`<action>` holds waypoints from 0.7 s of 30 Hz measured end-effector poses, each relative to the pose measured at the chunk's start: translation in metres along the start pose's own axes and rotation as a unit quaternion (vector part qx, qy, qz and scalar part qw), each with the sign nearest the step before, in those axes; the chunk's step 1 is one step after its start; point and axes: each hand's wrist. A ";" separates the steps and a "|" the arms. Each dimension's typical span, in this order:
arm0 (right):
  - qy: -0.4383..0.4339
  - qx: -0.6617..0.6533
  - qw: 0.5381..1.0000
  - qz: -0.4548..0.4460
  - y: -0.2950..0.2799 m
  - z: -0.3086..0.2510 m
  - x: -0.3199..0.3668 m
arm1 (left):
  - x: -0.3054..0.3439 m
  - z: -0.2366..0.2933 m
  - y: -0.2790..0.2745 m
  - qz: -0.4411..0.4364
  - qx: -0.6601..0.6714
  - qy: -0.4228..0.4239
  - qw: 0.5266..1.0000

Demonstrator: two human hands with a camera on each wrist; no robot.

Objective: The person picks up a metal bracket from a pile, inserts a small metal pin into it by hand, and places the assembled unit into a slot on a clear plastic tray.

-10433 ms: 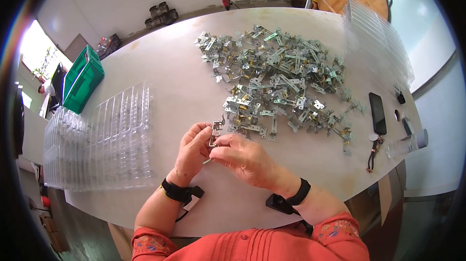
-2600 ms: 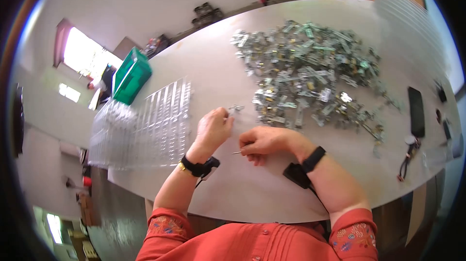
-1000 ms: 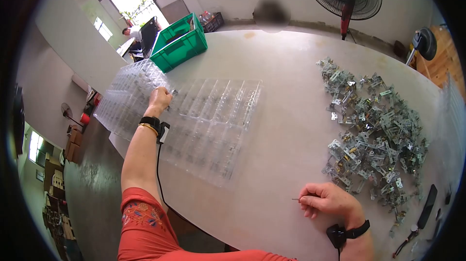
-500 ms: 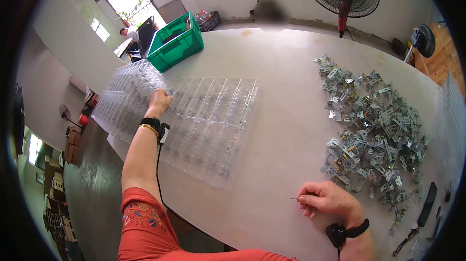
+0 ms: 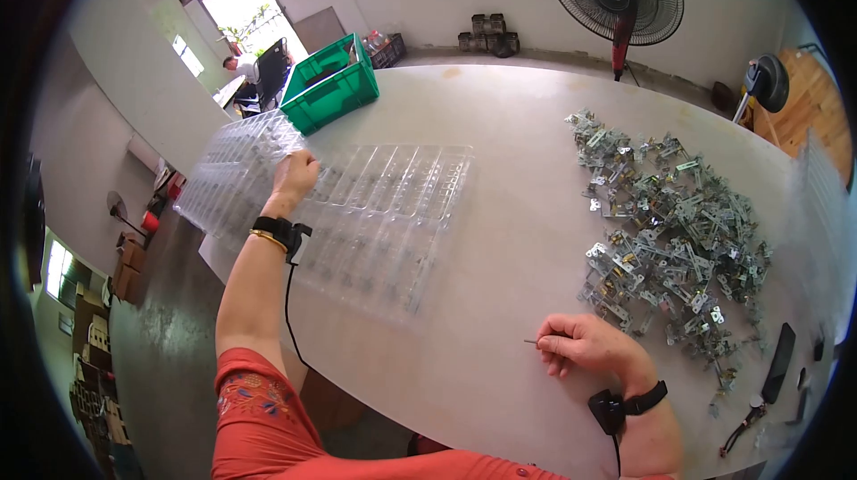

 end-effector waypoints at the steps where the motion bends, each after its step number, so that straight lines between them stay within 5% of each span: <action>1: -0.002 0.004 1.000 0.000 0.000 0.001 -0.001 | 0.008 0.015 -0.003 0.004 0.028 0.027 0.999; 6: -0.003 0.015 1.000 -0.004 0.000 0.005 -0.005 | 0.083 0.130 -0.010 -0.060 0.267 0.138 0.952; 12: -0.032 0.012 0.999 0.026 0.005 0.012 0.002 | 0.183 0.241 0.011 -0.234 0.335 0.256 0.876; 19: -0.068 0.000 0.996 0.063 0.017 0.022 0.013 | 0.230 0.288 0.033 -0.328 0.371 0.279 0.823; 21: -0.068 0.123 0.987 0.084 0.021 0.024 0.017 | 0.234 0.288 0.040 -0.351 0.394 0.261 0.809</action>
Point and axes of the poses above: each hand's wrist, its own x-axis away from the middle knuckle, its own y-axis out of the palm, z = x × y, and after that the axes turned 14 degrees about x, right-handed
